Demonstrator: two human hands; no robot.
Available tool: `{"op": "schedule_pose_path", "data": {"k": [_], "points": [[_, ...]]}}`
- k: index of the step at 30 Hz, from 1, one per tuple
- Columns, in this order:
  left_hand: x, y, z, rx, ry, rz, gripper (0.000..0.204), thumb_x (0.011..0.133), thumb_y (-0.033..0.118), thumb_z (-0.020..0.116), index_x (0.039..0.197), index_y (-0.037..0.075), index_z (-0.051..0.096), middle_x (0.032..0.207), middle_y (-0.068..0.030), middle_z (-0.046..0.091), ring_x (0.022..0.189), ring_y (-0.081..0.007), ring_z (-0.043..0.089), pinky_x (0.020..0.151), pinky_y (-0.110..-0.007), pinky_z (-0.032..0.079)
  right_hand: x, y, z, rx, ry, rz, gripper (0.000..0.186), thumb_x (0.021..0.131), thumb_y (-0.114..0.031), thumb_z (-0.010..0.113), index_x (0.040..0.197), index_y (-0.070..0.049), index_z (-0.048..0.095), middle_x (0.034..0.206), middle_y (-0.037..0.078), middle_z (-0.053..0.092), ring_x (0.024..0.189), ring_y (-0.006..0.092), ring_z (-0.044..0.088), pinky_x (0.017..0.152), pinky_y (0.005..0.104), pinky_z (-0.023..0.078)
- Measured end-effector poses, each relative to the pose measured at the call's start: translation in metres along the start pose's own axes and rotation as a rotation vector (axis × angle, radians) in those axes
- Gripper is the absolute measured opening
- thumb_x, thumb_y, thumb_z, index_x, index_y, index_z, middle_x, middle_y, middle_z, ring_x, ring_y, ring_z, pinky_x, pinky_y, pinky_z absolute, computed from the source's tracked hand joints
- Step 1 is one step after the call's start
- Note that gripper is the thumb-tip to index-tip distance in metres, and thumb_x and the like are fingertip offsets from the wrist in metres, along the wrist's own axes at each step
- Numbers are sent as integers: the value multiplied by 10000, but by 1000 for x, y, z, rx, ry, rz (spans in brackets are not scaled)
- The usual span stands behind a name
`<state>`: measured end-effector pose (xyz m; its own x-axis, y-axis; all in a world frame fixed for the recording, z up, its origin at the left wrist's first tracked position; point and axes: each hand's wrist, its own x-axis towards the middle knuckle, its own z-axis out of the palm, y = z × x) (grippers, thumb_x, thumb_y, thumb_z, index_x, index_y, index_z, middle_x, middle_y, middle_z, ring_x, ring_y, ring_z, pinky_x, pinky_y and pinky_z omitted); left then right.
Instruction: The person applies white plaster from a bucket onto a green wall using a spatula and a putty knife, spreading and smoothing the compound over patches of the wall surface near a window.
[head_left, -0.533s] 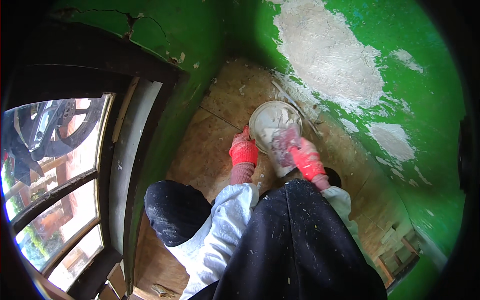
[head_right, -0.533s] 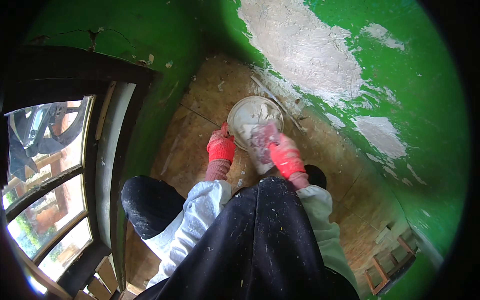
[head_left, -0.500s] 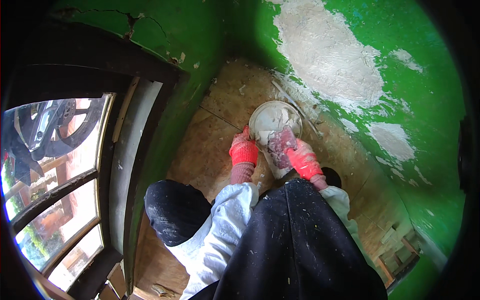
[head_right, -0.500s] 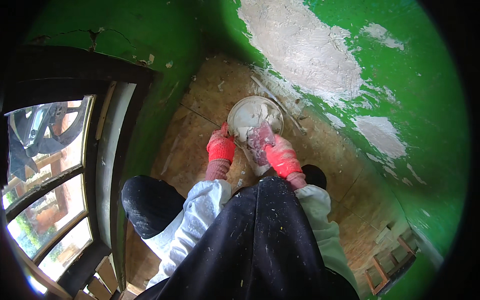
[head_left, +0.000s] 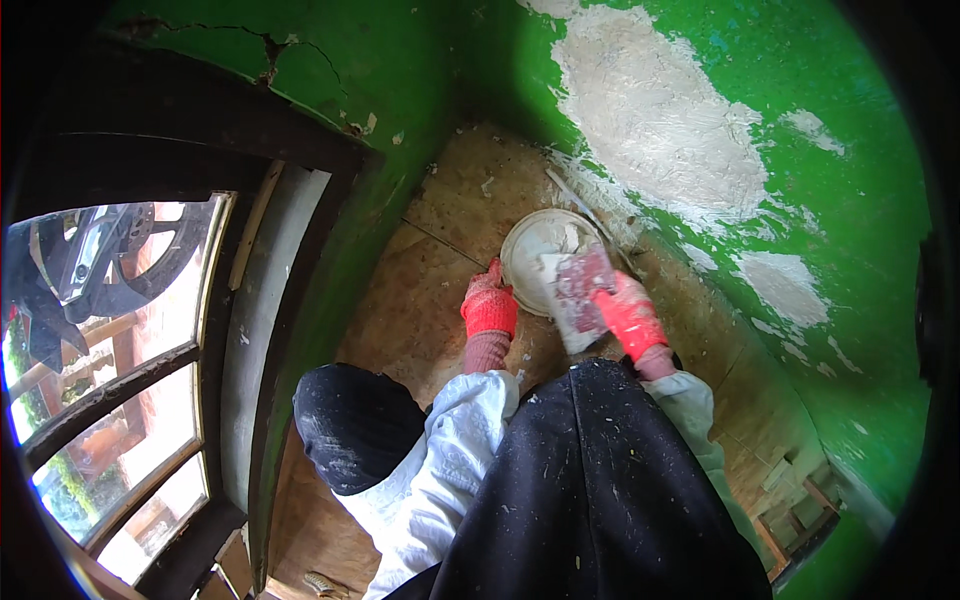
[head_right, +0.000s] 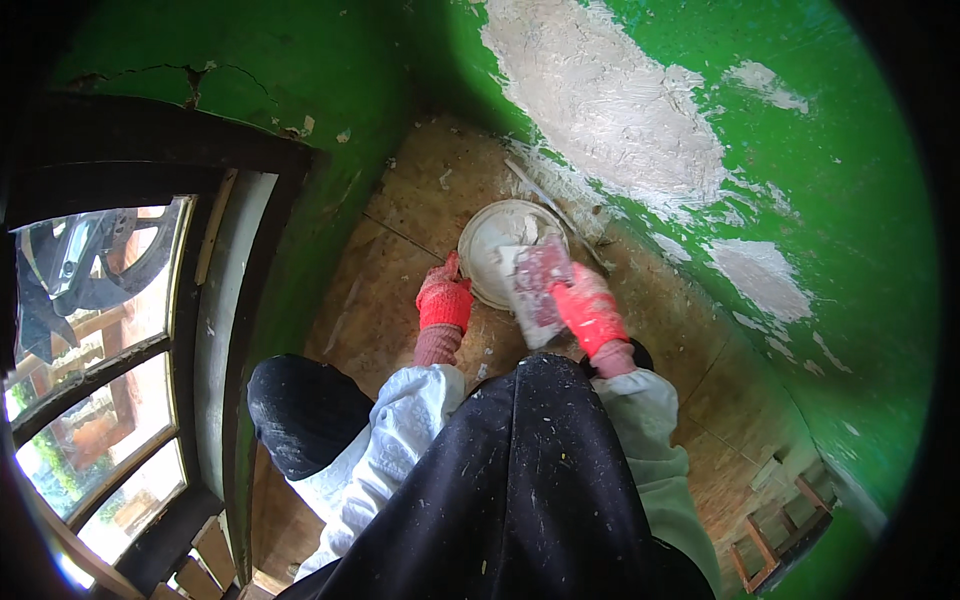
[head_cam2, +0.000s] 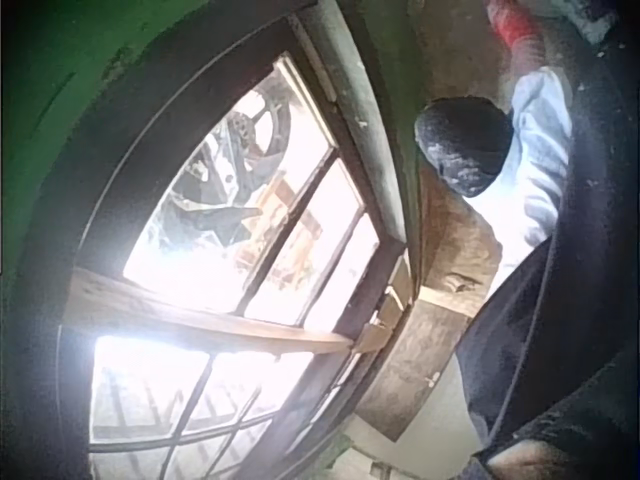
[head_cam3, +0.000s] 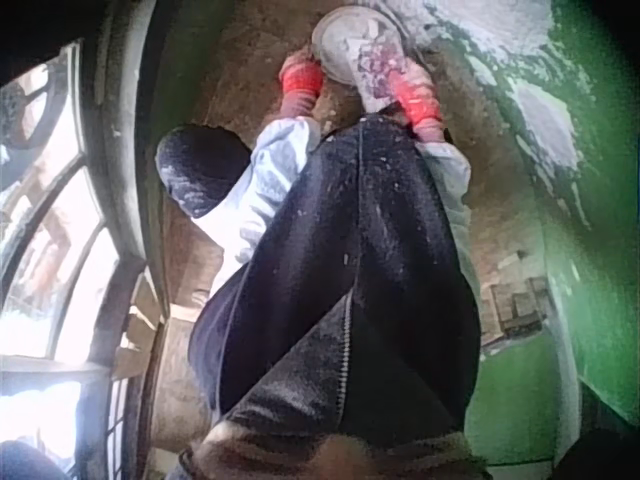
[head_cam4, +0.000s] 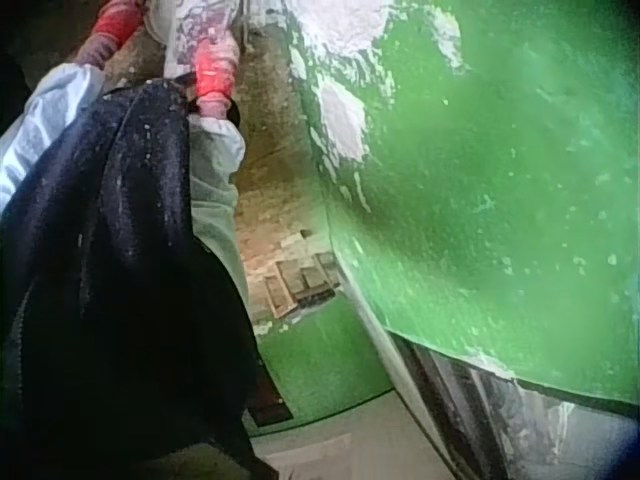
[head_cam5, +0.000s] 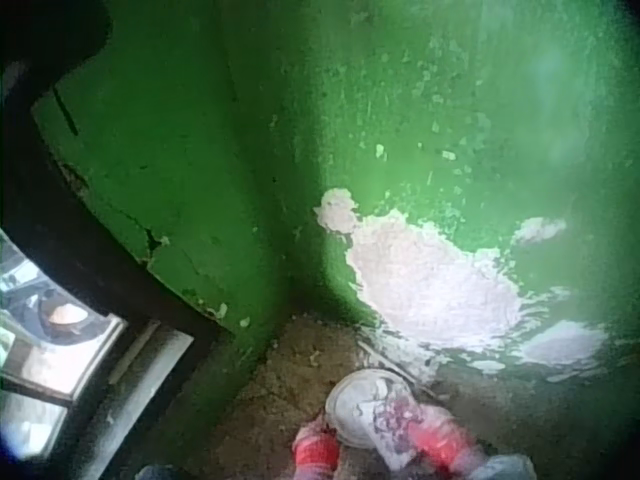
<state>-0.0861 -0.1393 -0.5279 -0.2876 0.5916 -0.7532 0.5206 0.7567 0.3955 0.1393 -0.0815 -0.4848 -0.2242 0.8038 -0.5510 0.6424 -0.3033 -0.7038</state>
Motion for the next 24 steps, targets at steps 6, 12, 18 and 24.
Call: {"op": "schedule_pose_path", "data": {"k": [6, 12, 18, 24], "points": [[0, 1, 8, -25, 55, 39, 564, 774, 103, 609, 1299, 141, 405, 1130, -238, 532, 1019, -392, 543, 817, -433, 465, -13, 2, 12, -374, 55, -164, 361, 750, -254, 608, 1024, -20, 591, 961, 225, 609, 914, 380, 571, 800, 407, 448], [-4, 0, 8, -9, 128, 27, 554, 764, 94, 612, 1282, 136, 421, 1088, -245, 546, 992, -399, 550, 801, -432, 467, -9, 5, -14, -181, 19, 43, 286, 762, -169, 612, 1012, -32, 601, 918, 160, 647, 836, 295, 622, 745, 363, 472], [-4, 3, 7, -13, 114, 59, 547, 768, 100, 609, 1280, 128, 419, 1087, -244, 544, 992, -392, 552, 807, -431, 465, -14, 11, 15, -151, 5, -31, 322, 729, -238, 626, 982, -39, 610, 922, 217, 621, 884, 381, 586, 753, 407, 466], [0, -4, 14, -18, 142, 58, 515, 776, 109, 603, 1265, 124, 444, 1065, -235, 561, 979, -382, 561, 803, -427, 464, -15, 14, -21, -231, 36, 72, 277, 725, -223, 615, 932, -39, 618, 881, 199, 629, 854, 380, 590, 724, 419, 469]]}}
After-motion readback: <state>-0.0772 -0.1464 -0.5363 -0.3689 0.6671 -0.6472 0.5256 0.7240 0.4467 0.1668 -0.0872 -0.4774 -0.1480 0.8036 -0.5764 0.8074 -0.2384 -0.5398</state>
